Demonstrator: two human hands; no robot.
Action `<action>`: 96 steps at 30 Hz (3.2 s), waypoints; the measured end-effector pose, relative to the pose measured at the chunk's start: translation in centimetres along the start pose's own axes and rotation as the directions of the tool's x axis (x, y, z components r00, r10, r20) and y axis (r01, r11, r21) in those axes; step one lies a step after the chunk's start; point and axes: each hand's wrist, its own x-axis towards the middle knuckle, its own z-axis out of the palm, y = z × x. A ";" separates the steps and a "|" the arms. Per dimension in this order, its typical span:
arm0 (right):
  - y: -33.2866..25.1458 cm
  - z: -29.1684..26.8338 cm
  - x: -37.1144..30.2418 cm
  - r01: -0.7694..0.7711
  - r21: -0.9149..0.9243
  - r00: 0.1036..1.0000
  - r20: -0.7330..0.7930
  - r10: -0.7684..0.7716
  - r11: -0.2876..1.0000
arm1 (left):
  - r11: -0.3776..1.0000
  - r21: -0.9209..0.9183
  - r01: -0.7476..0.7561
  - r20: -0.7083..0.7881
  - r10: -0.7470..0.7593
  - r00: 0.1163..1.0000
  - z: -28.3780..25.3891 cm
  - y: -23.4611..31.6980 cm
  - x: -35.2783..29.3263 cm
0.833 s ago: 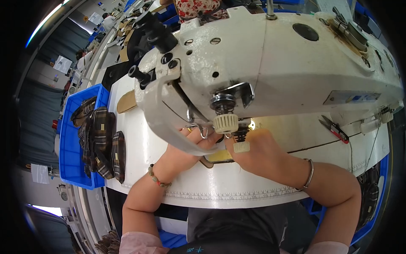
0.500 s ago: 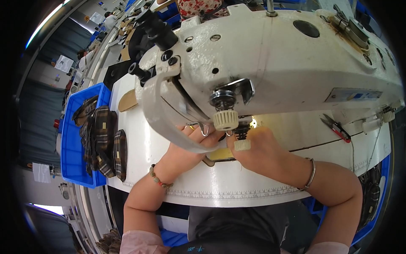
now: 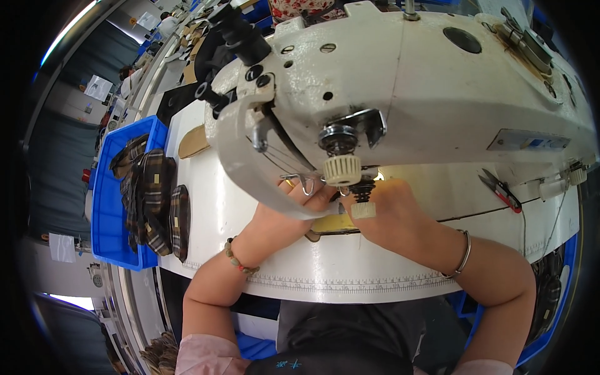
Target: The recorder is sewing fabric and leather components of a shoe upper using an industrial sewing machine at a factory workstation.
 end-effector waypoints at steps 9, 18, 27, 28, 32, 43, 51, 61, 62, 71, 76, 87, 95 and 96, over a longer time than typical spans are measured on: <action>0.1 -1.1 -0.4 -0.032 -0.055 0.997 -0.074 0.028 0.998 | 0.991 -0.116 0.062 0.028 -0.059 0.998 -0.4 -0.6 -0.1; -0.1 -1.5 -0.3 0.016 -0.036 0.997 -0.069 -0.018 0.999 | 0.985 -0.137 0.102 0.031 -0.098 0.995 0.1 -0.9 -0.5; -0.2 -0.5 -0.4 -0.024 0.014 0.996 0.088 0.023 1.000 | 0.984 -0.167 0.059 0.163 -0.032 0.986 -0.7 -0.9 -0.3; -0.3 -0.6 -0.4 -0.024 0.016 0.996 0.083 0.023 1.000 | 0.985 -0.164 0.056 0.166 -0.029 0.986 -0.6 -0.8 -0.1; -1.1 -1.0 -0.6 0.053 -0.098 0.996 0.081 -0.046 0.994 | 0.982 -0.177 0.066 0.093 -0.050 0.994 -0.3 -1.1 0.4; -1.0 -1.7 -0.1 0.202 -0.183 0.978 0.089 -0.188 0.962 | 0.982 -0.170 0.083 0.057 -0.074 0.996 0.0 -1.3 0.8; -2.6 -2.5 0.1 0.083 -0.250 0.966 0.258 -0.016 0.965 | 0.998 -0.026 0.052 -0.092 -0.055 0.994 -1.0 -1.1 -2.4; -10.7 -5.2 -6.6 -0.554 0.704 0.807 0.322 0.495 0.445 | 0.996 -0.068 0.062 -0.401 -0.084 0.912 -4.4 10.6 -6.4; -11.0 -4.3 -7.8 -0.533 0.761 0.804 0.320 0.501 0.369 | 0.995 -0.091 0.051 -0.404 -0.083 0.911 -4.1 12.2 -6.3; -13.6 -10.3 -20.4 -0.228 0.910 0.548 -0.174 0.819 0.345 | 0.979 -0.198 0.050 -0.406 -0.128 0.905 -4.5 14.9 -8.6; -15.7 -20.7 -31.7 -0.332 0.708 0.159 -0.610 0.777 0.624 | 0.957 -0.183 0.225 -0.373 -0.280 0.885 -2.5 10.3 -10.2; -11.5 -14.8 -30.2 -0.844 -0.332 0.498 -0.777 0.384 0.422 | 0.867 -0.321 0.382 -0.293 -0.474 0.830 -3.0 9.8 -9.9; -6.9 -5.6 -12.7 -0.330 -0.339 0.808 -0.584 0.077 0.881 | 0.804 -0.540 -0.250 -0.777 -0.362 0.515 -18.8 12.1 -9.3; -6.2 -4.8 -11.4 -0.299 -0.317 0.810 -0.583 0.064 0.900 | 0.742 -0.520 -0.423 -0.833 -0.332 0.442 -20.2 12.7 -9.8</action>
